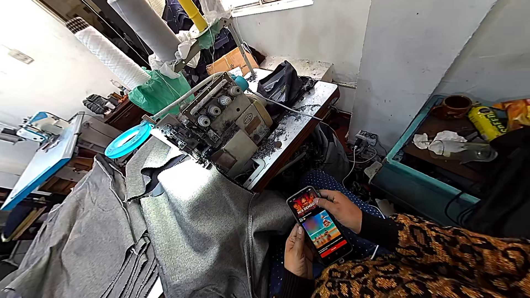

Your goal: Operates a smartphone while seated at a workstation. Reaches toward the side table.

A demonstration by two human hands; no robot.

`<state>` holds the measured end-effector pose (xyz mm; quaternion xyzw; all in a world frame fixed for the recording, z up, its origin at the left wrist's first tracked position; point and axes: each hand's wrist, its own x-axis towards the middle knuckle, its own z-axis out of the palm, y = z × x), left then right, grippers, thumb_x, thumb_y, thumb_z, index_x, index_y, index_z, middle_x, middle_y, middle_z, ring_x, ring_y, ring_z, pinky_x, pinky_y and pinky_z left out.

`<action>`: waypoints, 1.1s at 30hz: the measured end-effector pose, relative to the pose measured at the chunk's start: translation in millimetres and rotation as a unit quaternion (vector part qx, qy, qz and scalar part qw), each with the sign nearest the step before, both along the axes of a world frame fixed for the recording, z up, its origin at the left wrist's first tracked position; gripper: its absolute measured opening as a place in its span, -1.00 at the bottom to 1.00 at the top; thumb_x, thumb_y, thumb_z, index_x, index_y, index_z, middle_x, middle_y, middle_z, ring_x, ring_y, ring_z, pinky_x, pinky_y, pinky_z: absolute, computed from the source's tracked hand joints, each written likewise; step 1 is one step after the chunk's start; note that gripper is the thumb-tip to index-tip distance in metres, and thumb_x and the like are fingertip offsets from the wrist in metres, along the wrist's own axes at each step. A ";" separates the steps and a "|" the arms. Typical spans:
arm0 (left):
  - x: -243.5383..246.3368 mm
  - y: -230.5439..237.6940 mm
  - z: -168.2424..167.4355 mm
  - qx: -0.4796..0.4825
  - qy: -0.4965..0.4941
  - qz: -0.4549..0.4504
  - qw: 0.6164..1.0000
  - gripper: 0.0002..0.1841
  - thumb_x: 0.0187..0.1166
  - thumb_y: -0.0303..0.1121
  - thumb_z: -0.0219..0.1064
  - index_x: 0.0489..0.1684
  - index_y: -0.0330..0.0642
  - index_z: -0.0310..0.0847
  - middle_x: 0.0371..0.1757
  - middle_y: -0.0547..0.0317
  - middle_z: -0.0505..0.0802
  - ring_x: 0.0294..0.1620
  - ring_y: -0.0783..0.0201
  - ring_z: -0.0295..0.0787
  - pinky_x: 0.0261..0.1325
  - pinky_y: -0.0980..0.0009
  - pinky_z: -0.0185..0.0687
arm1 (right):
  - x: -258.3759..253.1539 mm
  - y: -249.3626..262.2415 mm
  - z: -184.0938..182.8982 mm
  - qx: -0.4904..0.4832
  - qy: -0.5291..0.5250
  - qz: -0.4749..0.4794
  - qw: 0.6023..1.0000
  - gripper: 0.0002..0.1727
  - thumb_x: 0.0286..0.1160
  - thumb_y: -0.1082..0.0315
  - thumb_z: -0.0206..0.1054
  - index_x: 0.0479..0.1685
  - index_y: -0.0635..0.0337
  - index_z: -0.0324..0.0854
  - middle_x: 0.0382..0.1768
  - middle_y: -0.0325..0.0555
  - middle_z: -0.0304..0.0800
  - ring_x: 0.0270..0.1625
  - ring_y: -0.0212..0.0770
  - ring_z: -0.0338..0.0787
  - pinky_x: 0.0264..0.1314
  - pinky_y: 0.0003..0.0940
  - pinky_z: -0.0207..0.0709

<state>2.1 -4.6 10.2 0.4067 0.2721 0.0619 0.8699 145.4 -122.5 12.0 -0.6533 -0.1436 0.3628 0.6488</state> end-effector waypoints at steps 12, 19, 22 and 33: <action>0.1 -0.4 0.9 -0.002 0.006 0.001 1.000 -0.59 0.87 -0.41 -0.29 0.40 -0.42 0.38 0.01 -0.10 0.91 -0.05 0.12 0.95 0.09 0.19 0.86 | -0.7 -1.3 -0.9 -0.008 -0.013 0.002 1.000 -0.71 0.75 0.28 0.10 -0.02 0.23 0.71 -0.20 -0.22 0.83 -0.10 -0.49 0.80 0.09 -0.45 0.64; 0.3 -0.4 1.7 -0.004 0.004 0.003 1.000 -0.60 0.87 -0.42 -0.29 0.39 -0.43 0.38 0.00 -0.09 0.91 -0.05 0.12 0.95 0.09 0.18 0.86 | -0.7 -1.2 -1.0 -0.008 -0.022 -0.001 1.000 -0.72 0.75 0.28 0.09 -0.10 0.22 0.71 -0.25 -0.24 0.82 -0.14 -0.50 0.79 0.06 -0.46 0.64; 0.2 -0.1 1.0 0.002 0.005 0.001 1.000 -0.60 0.87 -0.42 -0.29 0.41 -0.44 0.36 0.00 -0.09 0.91 -0.05 0.12 0.94 0.09 0.19 0.86 | -0.2 -1.8 -2.4 -0.017 -0.031 0.004 0.999 -0.71 0.75 0.27 0.09 -0.11 0.21 0.71 -0.26 -0.23 0.81 -0.15 -0.48 0.79 0.05 -0.44 0.64; 0.5 -0.4 2.0 0.004 0.017 0.004 1.000 -0.59 0.87 -0.43 -0.30 0.43 -0.45 0.34 0.02 -0.10 0.90 -0.04 0.12 0.94 0.11 0.19 0.86 | -0.2 -3.0 -5.0 -0.017 -0.039 0.008 0.999 -0.70 0.75 0.23 0.09 -0.10 0.20 0.71 -0.26 -0.24 0.80 -0.14 -0.48 0.78 0.06 -0.42 0.63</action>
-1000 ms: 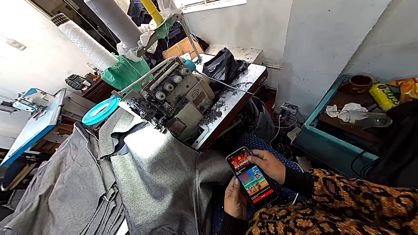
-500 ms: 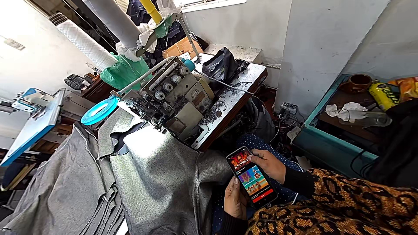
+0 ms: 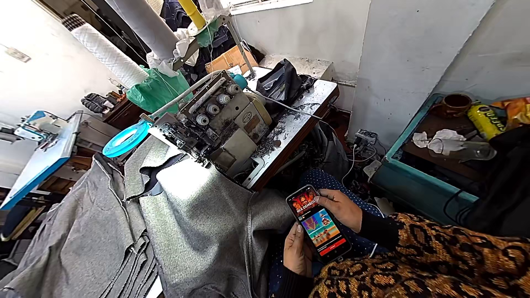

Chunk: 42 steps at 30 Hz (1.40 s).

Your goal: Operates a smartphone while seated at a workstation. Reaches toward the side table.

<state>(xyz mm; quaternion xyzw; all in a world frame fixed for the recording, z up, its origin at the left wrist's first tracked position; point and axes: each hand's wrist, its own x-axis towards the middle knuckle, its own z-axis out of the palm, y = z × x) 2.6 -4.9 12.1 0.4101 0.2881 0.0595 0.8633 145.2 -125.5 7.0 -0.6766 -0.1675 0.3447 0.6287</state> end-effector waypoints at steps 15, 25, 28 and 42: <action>1.0 0.0 0.9 0.004 -0.009 -0.010 1.000 -0.60 0.86 -0.43 -0.28 0.41 -0.45 0.34 0.01 -0.08 0.91 -0.04 0.14 0.94 0.10 0.20 0.86 | 19.4 16.2 10.8 -0.014 -0.039 0.001 0.999 -0.74 0.79 0.28 0.17 -0.05 0.27 0.71 -0.32 -0.12 0.76 -0.23 -0.34 0.75 -0.02 -0.31 0.60; -0.5 1.3 -1.7 0.002 -0.005 -0.005 1.000 -0.60 0.87 -0.43 -0.30 0.41 -0.43 0.35 -0.01 -0.07 0.91 -0.06 0.15 0.94 0.08 0.22 0.86 | 17.9 23.6 19.8 -0.011 -0.001 0.064 0.998 -0.65 0.49 0.47 0.40 0.25 0.24 0.57 -0.02 0.03 0.78 -0.01 -0.21 0.81 0.14 -0.22 0.67; -0.3 0.1 -0.3 -0.003 -0.002 -0.002 1.000 -0.61 0.87 -0.43 -0.29 0.41 -0.44 0.35 -0.01 -0.07 0.91 -0.06 0.14 0.94 0.08 0.20 0.86 | 13.2 16.0 16.2 0.029 0.039 0.050 0.998 -0.60 0.53 0.46 0.29 0.35 0.24 0.49 0.02 0.00 0.78 0.01 -0.28 0.81 0.16 -0.30 0.68; 0.5 -0.4 -1.7 -0.002 -0.009 0.001 1.000 -0.61 0.86 -0.44 -0.29 0.37 -0.44 0.37 -0.02 -0.06 0.91 -0.06 0.14 0.94 0.09 0.20 0.86 | 11.1 7.9 19.0 0.015 0.054 0.031 0.998 -0.69 0.70 0.42 0.17 0.33 0.30 0.51 -0.06 -0.03 0.80 -0.06 -0.36 0.81 0.11 -0.39 0.66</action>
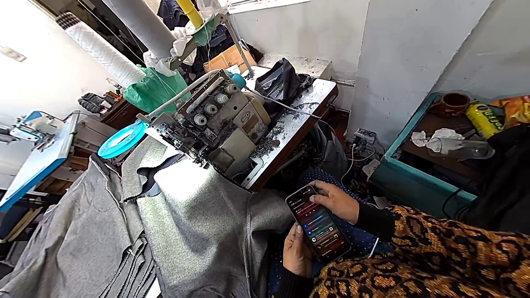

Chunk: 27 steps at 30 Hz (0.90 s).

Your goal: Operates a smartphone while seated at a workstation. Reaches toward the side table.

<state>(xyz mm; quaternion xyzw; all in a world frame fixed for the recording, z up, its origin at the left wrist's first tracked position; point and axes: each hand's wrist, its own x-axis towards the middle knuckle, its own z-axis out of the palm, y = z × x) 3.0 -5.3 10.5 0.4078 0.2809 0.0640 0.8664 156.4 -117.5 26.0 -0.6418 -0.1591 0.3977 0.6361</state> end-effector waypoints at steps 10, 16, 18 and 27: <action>-0.2 0.6 -0.4 -0.005 0.002 -0.002 1.000 -0.61 0.87 -0.43 -0.30 0.39 -0.43 0.34 -0.03 -0.08 0.91 -0.07 0.12 0.95 0.08 0.19 0.87 | -0.5 -0.8 -1.8 0.001 -0.005 -0.008 1.000 -0.70 0.68 0.43 0.16 0.29 0.31 0.55 -0.10 -0.05 0.81 -0.08 -0.37 0.81 0.10 -0.41 0.66; -0.2 0.8 -0.6 -0.004 0.004 -0.001 1.000 -0.61 0.87 -0.42 -0.30 0.40 -0.44 0.34 -0.02 -0.09 0.91 -0.06 0.11 0.95 0.08 0.18 0.87 | -0.5 -0.8 -2.3 0.002 -0.006 -0.010 1.000 -0.71 0.69 0.44 0.15 0.28 0.33 0.55 -0.10 -0.05 0.81 -0.09 -0.38 0.80 0.10 -0.42 0.65; 0.1 0.7 -0.3 -0.005 0.003 -0.002 1.000 -0.61 0.87 -0.42 -0.30 0.41 -0.44 0.32 -0.02 -0.09 0.90 -0.06 0.11 0.94 0.09 0.18 0.86 | -0.7 -1.1 -2.1 0.002 -0.005 -0.012 1.000 -0.70 0.68 0.43 0.15 0.28 0.33 0.55 -0.10 -0.05 0.81 -0.09 -0.38 0.80 0.10 -0.42 0.65; 0.1 0.5 0.7 -0.003 0.005 -0.001 1.000 -0.61 0.87 -0.43 -0.29 0.40 -0.44 0.34 -0.02 -0.10 0.91 -0.07 0.11 0.95 0.07 0.19 0.87 | -0.8 -1.3 -2.0 0.000 -0.005 -0.008 1.000 -0.70 0.69 0.43 0.15 0.29 0.32 0.54 -0.09 -0.05 0.81 -0.08 -0.39 0.80 0.10 -0.43 0.65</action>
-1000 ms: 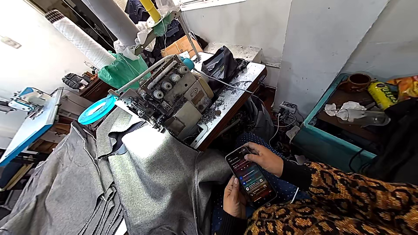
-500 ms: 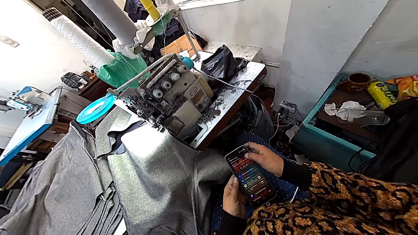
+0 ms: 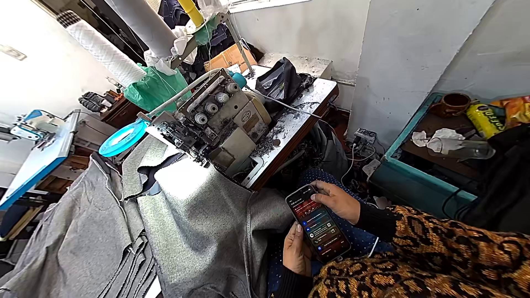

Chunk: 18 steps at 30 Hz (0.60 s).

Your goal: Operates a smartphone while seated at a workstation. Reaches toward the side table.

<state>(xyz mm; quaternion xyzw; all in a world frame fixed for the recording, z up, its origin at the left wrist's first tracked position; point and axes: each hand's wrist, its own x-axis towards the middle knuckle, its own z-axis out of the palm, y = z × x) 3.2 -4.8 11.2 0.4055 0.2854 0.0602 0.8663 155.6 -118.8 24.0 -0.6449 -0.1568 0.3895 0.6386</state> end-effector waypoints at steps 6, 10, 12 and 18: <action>0.4 0.4 -0.8 0.002 -0.002 0.000 1.000 -0.61 0.87 -0.43 -0.30 0.40 -0.45 0.34 -0.02 -0.10 0.90 -0.08 0.11 0.95 0.06 0.18 0.87 | 0.0 0.1 -0.8 0.005 0.000 -0.003 1.000 -0.71 0.68 0.43 0.15 0.27 0.32 0.55 -0.12 -0.07 0.81 -0.10 -0.39 0.81 0.08 -0.43 0.66; 0.5 0.7 -0.2 0.005 0.000 -0.003 1.000 -0.61 0.87 -0.43 -0.30 0.41 -0.45 0.32 -0.01 -0.10 0.90 -0.07 0.11 0.94 0.08 0.19 0.87 | 0.4 0.0 0.2 0.000 -0.002 0.000 1.000 -0.71 0.69 0.43 0.14 0.28 0.32 0.54 -0.11 -0.06 0.80 -0.09 -0.38 0.80 0.09 -0.42 0.65; 0.8 0.3 0.2 0.006 0.003 -0.001 1.000 -0.61 0.87 -0.43 -0.30 0.39 -0.45 0.33 -0.02 -0.10 0.90 -0.08 0.12 0.94 0.07 0.19 0.87 | 0.2 -0.1 0.2 -0.001 -0.002 0.002 1.000 -0.70 0.69 0.42 0.15 0.29 0.32 0.54 -0.12 -0.07 0.80 -0.10 -0.39 0.80 0.09 -0.42 0.65; 0.5 0.0 0.3 0.005 0.001 0.000 1.000 -0.61 0.87 -0.43 -0.30 0.39 -0.44 0.35 -0.03 -0.08 0.91 -0.08 0.12 0.95 0.08 0.19 0.87 | -0.5 -0.8 -1.7 0.001 0.000 -0.002 1.000 -0.70 0.69 0.42 0.15 0.29 0.33 0.54 -0.13 -0.07 0.79 -0.11 -0.40 0.78 0.08 -0.44 0.64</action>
